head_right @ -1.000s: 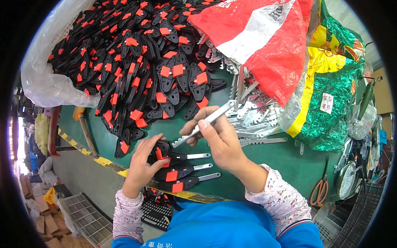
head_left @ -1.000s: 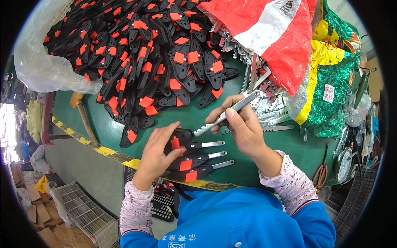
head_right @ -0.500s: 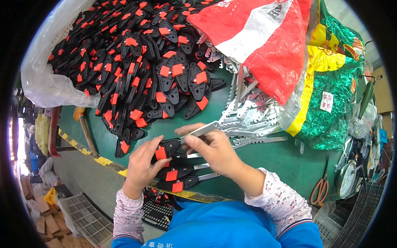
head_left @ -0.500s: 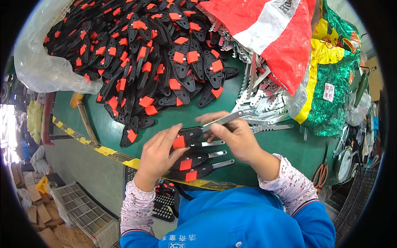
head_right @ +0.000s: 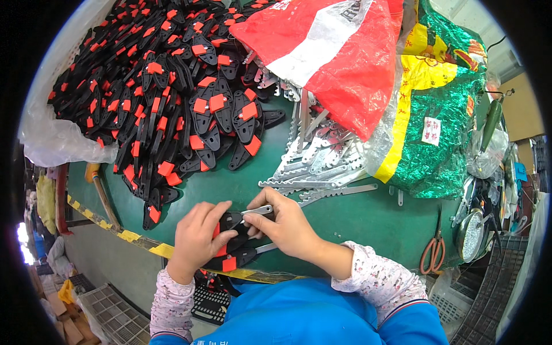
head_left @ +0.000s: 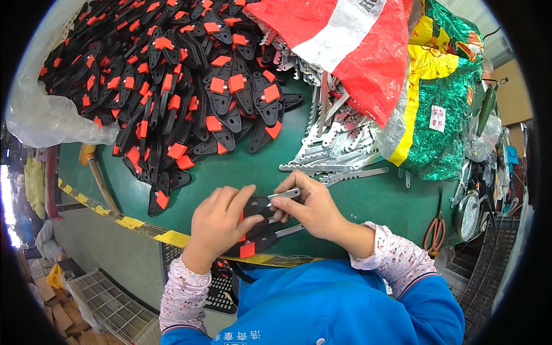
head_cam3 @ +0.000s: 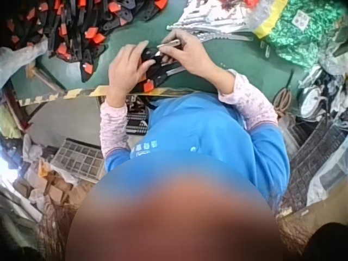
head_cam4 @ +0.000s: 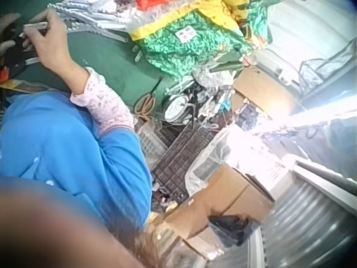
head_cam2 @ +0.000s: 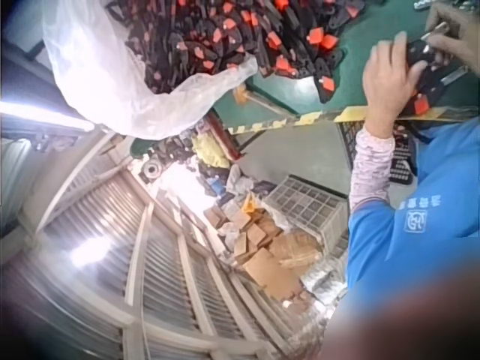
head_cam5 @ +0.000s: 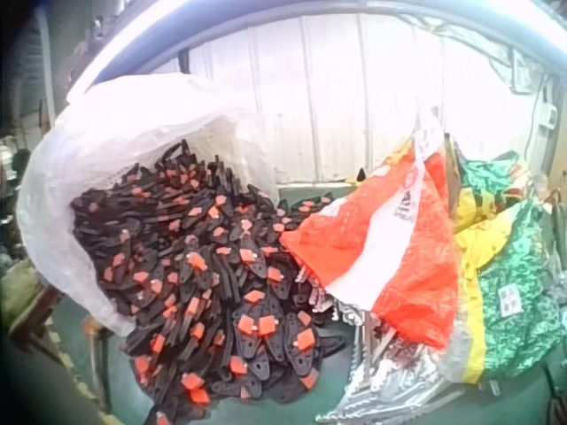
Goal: The person repeatedly picks up black plastic handles and serrated metal blades from a green workbench, inserts the blades into the handles, and places the assembled tools into a pile. The process continues throughout the clip with consistent hand movements.
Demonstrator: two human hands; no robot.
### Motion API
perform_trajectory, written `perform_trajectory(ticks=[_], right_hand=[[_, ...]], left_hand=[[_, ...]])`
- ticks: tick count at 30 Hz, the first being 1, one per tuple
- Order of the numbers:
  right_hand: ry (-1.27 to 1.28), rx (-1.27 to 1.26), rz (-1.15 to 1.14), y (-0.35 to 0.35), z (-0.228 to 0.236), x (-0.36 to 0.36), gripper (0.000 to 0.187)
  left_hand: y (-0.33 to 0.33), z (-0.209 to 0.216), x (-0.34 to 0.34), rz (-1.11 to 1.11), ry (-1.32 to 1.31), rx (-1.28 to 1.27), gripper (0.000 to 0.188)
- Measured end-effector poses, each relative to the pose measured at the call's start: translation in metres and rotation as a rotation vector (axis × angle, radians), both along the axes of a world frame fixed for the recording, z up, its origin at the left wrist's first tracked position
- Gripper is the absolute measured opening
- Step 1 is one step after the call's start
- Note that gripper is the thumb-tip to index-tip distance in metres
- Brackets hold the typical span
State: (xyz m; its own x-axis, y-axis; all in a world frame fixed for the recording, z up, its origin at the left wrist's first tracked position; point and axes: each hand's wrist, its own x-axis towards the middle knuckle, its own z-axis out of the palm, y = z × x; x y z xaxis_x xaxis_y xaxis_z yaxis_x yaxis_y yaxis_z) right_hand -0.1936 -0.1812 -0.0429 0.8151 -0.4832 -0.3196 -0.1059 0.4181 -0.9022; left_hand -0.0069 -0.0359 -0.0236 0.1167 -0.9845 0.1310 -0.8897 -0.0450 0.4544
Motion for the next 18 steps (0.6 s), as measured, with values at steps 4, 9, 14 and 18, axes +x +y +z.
perform_trajectory(ticks=[4, 9, 14, 18], right_hand=[[0.120, -0.466, 0.207, -0.021, 0.015, -0.017, 0.019], [0.239, -1.532, 0.114, -0.083, -0.004, -0.056, 0.034], [0.149, -1.558, 0.009, -0.083, -0.041, -0.054, 0.028], [0.142, -1.568, -0.033, -0.049, -0.047, -0.009, 0.025]], left_hand=[[-0.006, -0.001, -0.007, -0.049, 0.000, -0.045, 0.056], [0.007, 0.003, -0.043, -0.055, -0.166, 0.251, 0.114], [0.043, 0.001, -0.034, 0.005, -0.107, 0.256, 0.062], [0.090, 0.017, -0.008, 0.197, -0.116, 0.459, 0.054]])
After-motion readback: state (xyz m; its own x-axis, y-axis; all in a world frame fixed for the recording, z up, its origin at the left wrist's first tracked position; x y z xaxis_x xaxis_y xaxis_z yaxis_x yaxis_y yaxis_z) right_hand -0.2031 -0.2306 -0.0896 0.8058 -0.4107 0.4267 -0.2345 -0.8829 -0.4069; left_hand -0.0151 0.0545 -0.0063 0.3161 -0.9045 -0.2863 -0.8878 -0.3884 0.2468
